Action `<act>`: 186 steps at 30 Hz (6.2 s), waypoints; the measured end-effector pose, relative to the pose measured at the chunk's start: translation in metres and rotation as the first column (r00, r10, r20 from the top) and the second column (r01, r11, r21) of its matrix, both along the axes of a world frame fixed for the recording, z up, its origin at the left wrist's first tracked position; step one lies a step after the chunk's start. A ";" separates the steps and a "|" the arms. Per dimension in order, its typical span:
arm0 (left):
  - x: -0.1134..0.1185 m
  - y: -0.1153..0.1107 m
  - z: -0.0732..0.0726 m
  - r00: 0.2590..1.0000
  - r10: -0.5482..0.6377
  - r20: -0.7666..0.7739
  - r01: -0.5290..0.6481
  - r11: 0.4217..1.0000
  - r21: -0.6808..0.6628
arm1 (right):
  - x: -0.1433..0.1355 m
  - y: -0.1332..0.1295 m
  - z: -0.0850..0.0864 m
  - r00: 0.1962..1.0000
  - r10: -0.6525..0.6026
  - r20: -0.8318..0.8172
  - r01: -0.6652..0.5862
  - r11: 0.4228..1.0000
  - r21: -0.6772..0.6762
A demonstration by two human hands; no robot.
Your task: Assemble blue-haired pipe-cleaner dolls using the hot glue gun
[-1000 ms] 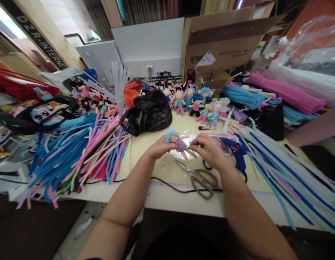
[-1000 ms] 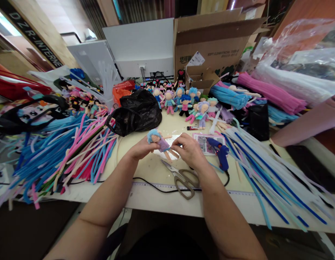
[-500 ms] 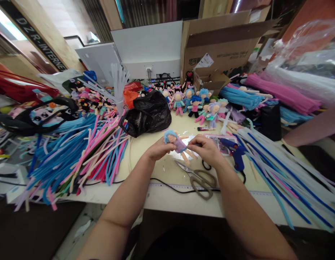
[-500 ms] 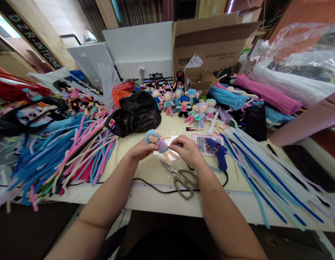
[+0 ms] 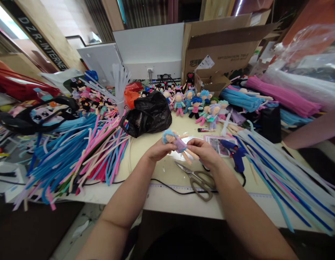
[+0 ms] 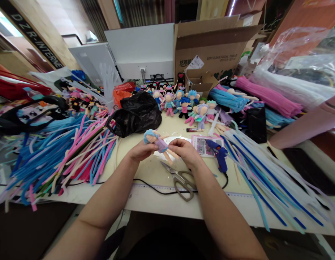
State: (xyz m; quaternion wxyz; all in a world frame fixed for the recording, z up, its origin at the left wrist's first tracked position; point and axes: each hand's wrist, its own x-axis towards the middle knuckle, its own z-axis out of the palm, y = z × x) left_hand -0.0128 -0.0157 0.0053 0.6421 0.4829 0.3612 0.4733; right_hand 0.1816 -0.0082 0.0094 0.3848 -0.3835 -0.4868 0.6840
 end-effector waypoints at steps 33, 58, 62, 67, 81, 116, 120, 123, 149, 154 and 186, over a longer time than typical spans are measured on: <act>0.010 -0.006 0.008 0.985 -0.107 0.133 0.116 0.991 -0.067 | -0.006 -0.004 0.005 0.978 0.032 -0.207 -0.041 0.998 -0.039; 0.017 -0.005 0.004 0.977 -0.005 0.211 0.029 0.994 -0.107 | -0.016 -0.008 0.004 0.952 -0.156 -0.263 0.151 0.988 -0.039; 0.018 -0.005 0.006 0.970 -0.046 0.238 0.070 0.993 -0.091 | -0.017 -0.008 0.003 0.956 -0.146 -0.254 0.144 0.989 -0.027; 0.020 -0.005 0.007 0.967 -0.018 0.254 0.040 0.996 -0.079 | -0.019 -0.008 0.002 0.961 -0.148 -0.233 0.146 0.989 -0.025; 0.027 -0.005 0.004 0.962 0.144 0.231 -0.118 0.986 -0.120 | -0.018 -0.004 -0.006 0.944 -0.223 -0.245 0.207 0.974 -0.088; 0.023 -0.001 -0.002 0.950 0.217 0.223 -0.181 0.968 -0.171 | -0.015 0.000 -0.010 0.970 -0.188 -0.157 0.195 0.980 0.029; 0.022 -0.002 -0.001 0.961 0.166 0.222 -0.126 0.975 -0.184 | -0.013 0.000 -0.007 0.977 -0.166 -0.134 0.169 0.986 0.012; 0.020 -0.003 0.001 0.969 0.133 0.209 -0.094 0.978 -0.186 | -0.011 0.000 -0.003 0.983 -0.156 -0.097 0.157 0.988 0.002; 0.024 0.000 -0.006 0.955 0.116 0.273 -0.050 0.970 -0.237 | -0.019 -0.006 -0.004 0.953 -0.203 -0.226 0.196 0.979 -0.055; 0.028 0.000 -0.005 0.952 0.188 0.240 -0.122 0.957 -0.262 | -0.022 -0.008 -0.005 0.951 -0.246 -0.187 0.242 0.969 -0.049; 0.029 -0.001 0.000 0.917 0.171 0.360 0.031 0.871 -0.490 | -0.013 -0.004 -0.012 0.931 -0.358 0.069 0.181 0.619 0.764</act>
